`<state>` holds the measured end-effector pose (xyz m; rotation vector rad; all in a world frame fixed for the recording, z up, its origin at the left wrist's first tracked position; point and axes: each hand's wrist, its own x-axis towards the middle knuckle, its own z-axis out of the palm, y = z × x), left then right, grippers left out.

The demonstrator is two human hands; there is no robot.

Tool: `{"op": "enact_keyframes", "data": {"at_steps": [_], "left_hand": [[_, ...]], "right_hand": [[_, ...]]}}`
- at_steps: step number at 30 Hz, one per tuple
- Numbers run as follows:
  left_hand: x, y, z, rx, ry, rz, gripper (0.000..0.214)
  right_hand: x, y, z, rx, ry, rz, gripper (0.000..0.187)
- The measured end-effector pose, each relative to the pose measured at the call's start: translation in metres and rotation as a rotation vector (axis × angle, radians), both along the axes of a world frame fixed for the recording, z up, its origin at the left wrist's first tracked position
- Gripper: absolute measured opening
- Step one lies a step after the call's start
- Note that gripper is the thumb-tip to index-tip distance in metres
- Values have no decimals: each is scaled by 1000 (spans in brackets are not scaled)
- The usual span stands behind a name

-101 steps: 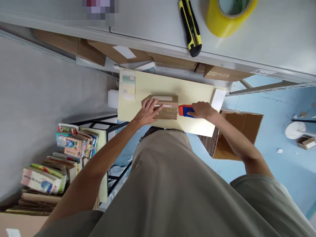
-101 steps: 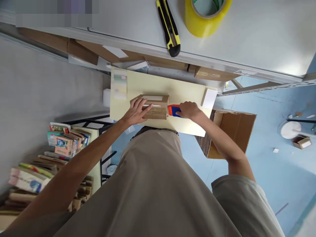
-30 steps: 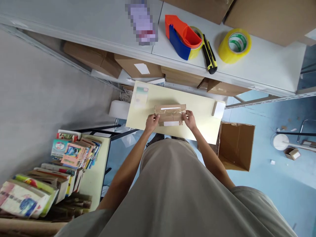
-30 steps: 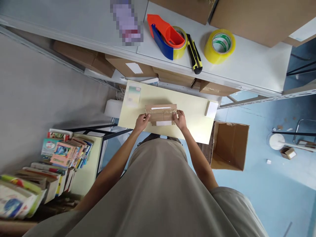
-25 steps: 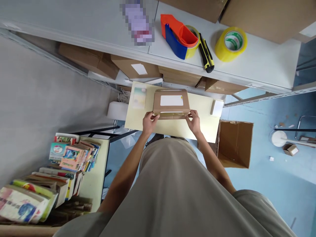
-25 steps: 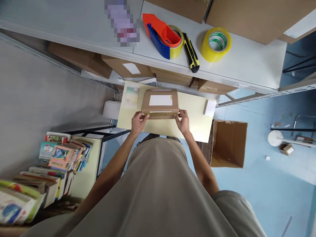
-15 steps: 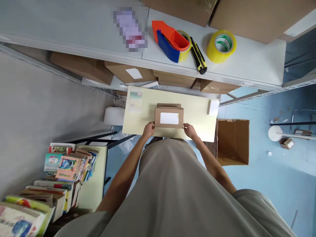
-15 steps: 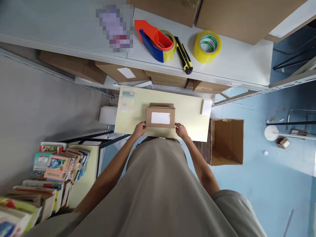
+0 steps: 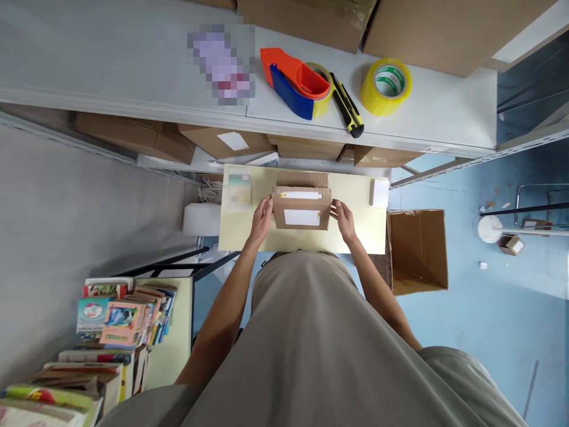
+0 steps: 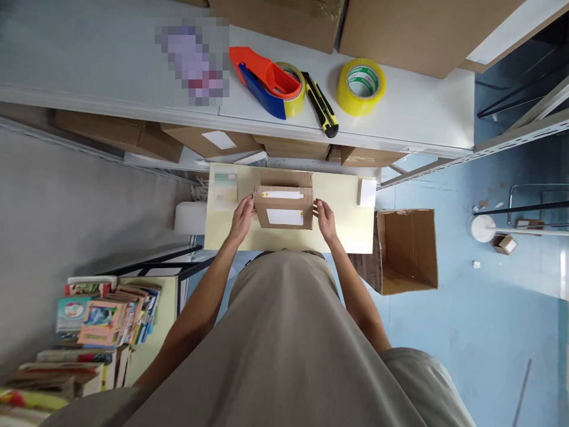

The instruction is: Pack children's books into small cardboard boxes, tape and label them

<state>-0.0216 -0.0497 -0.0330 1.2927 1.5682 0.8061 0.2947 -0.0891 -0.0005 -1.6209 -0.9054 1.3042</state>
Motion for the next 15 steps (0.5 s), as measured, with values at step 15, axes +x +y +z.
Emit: {"op": "enact_keyframes", "data": {"at_steps": [15], "left_hand": [[25, -23, 26, -137, 332, -217, 112]], "right_hand": [[-32, -4, -9, -197, -559, 153, 124]]}}
